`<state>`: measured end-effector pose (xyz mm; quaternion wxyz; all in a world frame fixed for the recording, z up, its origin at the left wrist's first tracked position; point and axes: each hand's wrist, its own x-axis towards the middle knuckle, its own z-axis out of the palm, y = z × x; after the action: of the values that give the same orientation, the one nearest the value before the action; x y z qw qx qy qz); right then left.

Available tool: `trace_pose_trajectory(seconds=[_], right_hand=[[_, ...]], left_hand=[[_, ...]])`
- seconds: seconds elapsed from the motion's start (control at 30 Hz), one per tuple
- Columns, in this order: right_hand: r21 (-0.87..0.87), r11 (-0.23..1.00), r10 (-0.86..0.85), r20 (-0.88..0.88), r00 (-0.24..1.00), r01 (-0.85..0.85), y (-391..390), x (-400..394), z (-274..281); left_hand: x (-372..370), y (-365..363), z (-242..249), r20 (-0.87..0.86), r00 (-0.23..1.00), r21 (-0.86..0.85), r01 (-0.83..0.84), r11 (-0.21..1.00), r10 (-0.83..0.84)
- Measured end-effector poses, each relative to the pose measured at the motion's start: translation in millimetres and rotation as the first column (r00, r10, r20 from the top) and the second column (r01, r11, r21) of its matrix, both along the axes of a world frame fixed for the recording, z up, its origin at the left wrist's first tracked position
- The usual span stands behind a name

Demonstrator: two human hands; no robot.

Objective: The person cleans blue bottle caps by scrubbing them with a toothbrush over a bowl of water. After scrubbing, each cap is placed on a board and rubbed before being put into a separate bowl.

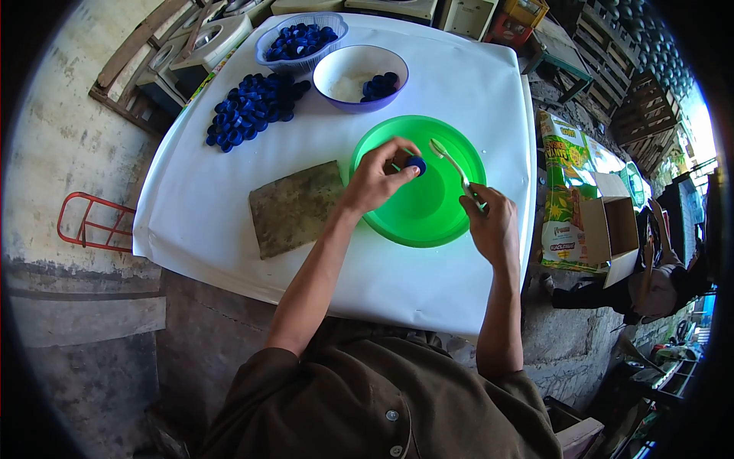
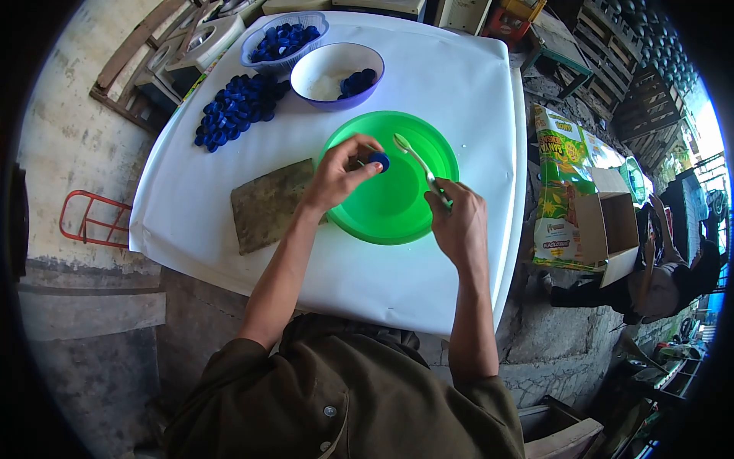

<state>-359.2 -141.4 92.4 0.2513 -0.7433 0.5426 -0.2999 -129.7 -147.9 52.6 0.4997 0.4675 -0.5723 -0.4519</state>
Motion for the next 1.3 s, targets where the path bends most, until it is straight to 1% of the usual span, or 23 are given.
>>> trace_pose_trajectory(seconds=[0.07, 0.1, 0.13, 0.17, 0.2, 0.23, 0.27, 0.33, 0.37, 0.47, 0.57, 0.67, 0.7, 0.73, 0.77, 0.8, 0.83, 0.87, 0.97, 1.07, 1.17, 1.27, 1.3], right_hand=[[-0.019, 1.000, 0.021, -0.134, 0.991, -0.024, -5, -3, 8], [0.079, 0.997, 0.016, -0.223, 0.975, 0.001, -5, 1, 19], [-0.001, 1.000, 0.026, -0.238, 0.971, -0.027, -6, 2, 14], [-0.079, 0.995, 0.033, -0.254, 0.967, -0.055, -8, 3, 4], [-0.161, 0.983, 0.039, -0.270, 0.962, -0.085, -11, 5, -4], [-0.082, 0.992, 0.064, -0.303, 0.951, -0.093, -17, 8, -9], [-0.094, 0.991, 0.054, -0.346, 0.937, -0.091, -20, 11, -14], [-0.114, 0.989, 0.035, -0.430, 0.902, -0.092, -24, 17, -25], [-0.157, 0.986, -0.017, -0.422, 0.906, -0.054, -25, 22, -29], [-0.175, 0.979, 0.011, -0.474, 0.880, -0.106, -24, 27, -30], [-0.093, 0.989, 0.034, -0.600, 0.799, -0.112, -26, 32, -29], [-0.031, 0.996, 0.051, -0.586, 0.809, -0.085, -26, 32, -28], [-0.065, 0.995, 0.030, -0.547, 0.837, -0.079, -26, 31, -28], [-0.099, 0.993, 0.011, -0.506, 0.862, -0.070, -25, 29, -29], [-0.132, 0.989, -0.006, -0.463, 0.886, -0.062, -24, 27, -30], [-0.138, 0.989, -0.004, -0.430, 0.903, -0.061, -23, 26, -32], [-0.144, 0.988, -0.003, -0.396, 0.918, -0.059, -23, 24, -35], [-0.153, 0.987, -0.003, -0.361, 0.933, -0.056, -23, 23, -36], [-0.104, 0.991, 0.035, -0.381, 0.924, -0.080, -12, 22, -19], [-0.180, 0.982, 0.012, -0.238, 0.971, -0.056, -7, 22, -16], [-0.172, 0.985, -0.014, -0.182, 0.983, -0.018, -3, 22, -10], [-0.163, 0.981, 0.071, -0.207, 0.976, -0.106, -1, 15, -16], [-0.127, 0.988, 0.064, -0.173, 0.983, -0.087, 1, 16, -13]], left_hand=[[-6, -5, -8, 0.264, 0.964, -0.028, 0.021, 0.999, -0.013], [-10, -7, -8, 0.378, 0.925, -0.024, 0.032, 0.999, -0.021], [-14, -8, -7, 0.486, 0.873, -0.018, 0.045, 0.999, -0.030], [-16, -9, -7, 0.570, 0.820, 0.030, 0.032, 0.999, -0.043], [-17, -10, -7, 0.595, 0.801, 0.061, 0.041, 0.997, -0.069], [-18, -9, -8, 0.619, 0.779, 0.092, 0.048, 0.995, -0.095], [-18, -9, -10, 0.642, 0.757, 0.124, 0.054, 0.991, -0.121], [-18, -10, -14, 0.654, 0.747, 0.085, 0.086, 0.993, -0.120], [-17, -9, -16, 0.659, 0.742, 0.068, 0.100, 0.993, -0.120], [-18, -4, -17, 0.709, 0.702, -0.022, 0.105, 0.994, -0.058], [-15, -8, -16, 0.736, 0.653, 0.086, 0.168, 0.982, -0.177], [-14, -12, -24, 0.559, 0.825, -0.152, 0.000, 0.988, 0.086], [-11, -13, -15, 0.579, 0.808, -0.193, 0.009, 0.981, 0.107], [-10, -13, -14, 0.436, 0.894, -0.150, -0.041, 0.988, 0.104], [-10, -12, -13, 0.281, 0.953, -0.099, -0.084, 0.991, 0.109], [-8, -12, -13, 0.120, 0.985, -0.042, -0.120, 0.992, 0.124], [-4, -13, -13, 0.082, 0.992, -0.096, -0.092, 0.991, 0.100], [-2, -14, -12, 0.011, 0.996, -0.077, -0.084, 0.993, 0.085], [2, -13, -12, -0.205, 0.977, -0.020, -0.055, 0.998, 0.050], [2, -12, -13, -0.321, 0.945, -0.037, -0.084, 0.996, 0.068], [4, -12, -11, -0.379, 0.922, 0.032, -0.071, 0.997, 0.077], [4, -14, -10, -0.434, 0.897, -0.004, -0.091, 0.996, 0.081], [4, -13, -10, -0.405, 0.908, 0.015, -0.106, 0.994, 0.102]])
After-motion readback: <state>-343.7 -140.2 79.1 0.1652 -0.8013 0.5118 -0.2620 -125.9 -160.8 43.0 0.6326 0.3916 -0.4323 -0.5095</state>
